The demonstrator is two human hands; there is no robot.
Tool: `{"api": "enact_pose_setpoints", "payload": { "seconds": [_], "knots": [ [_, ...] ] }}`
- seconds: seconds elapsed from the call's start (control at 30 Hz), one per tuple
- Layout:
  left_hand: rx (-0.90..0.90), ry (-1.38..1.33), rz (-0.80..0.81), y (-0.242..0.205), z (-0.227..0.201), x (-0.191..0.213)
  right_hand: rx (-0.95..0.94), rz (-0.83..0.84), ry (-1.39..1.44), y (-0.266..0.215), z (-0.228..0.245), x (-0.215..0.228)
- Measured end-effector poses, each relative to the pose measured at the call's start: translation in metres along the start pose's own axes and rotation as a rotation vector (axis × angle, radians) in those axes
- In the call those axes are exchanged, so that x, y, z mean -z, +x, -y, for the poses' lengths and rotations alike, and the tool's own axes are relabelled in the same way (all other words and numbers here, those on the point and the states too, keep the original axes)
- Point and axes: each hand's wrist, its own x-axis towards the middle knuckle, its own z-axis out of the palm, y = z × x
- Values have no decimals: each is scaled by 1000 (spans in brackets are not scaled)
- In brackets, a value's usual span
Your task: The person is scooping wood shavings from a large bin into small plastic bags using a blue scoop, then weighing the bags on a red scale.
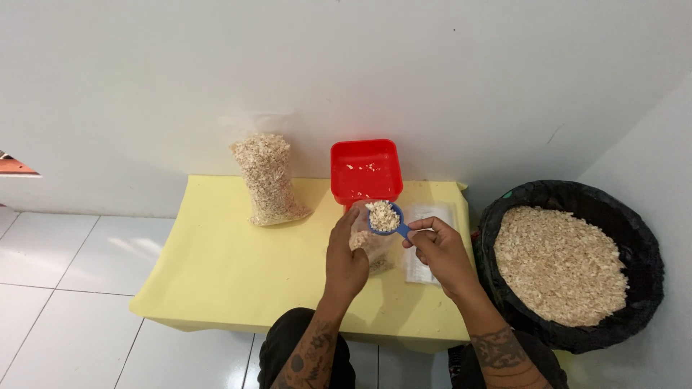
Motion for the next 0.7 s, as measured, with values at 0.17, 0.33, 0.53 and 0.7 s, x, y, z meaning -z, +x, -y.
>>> {"api": "enact_pose_setpoints", "payload": {
  "seconds": [0.17, 0.33, 0.53, 0.7],
  "knots": [
    [10, 8, 52, -2, -16, 0, -35, 38, -211, 5, -7, -4],
    [14, 4, 75, -4, -22, -4, -3, 0, -532, 13, -21, 0],
    [-4, 70, 77, -11, -15, -12, 92, -92, -654, 1, -16, 2],
    [-40, 16, 71, -10, -18, -16, 104, -123, -644, -5, -7, 6]
  ]
}}
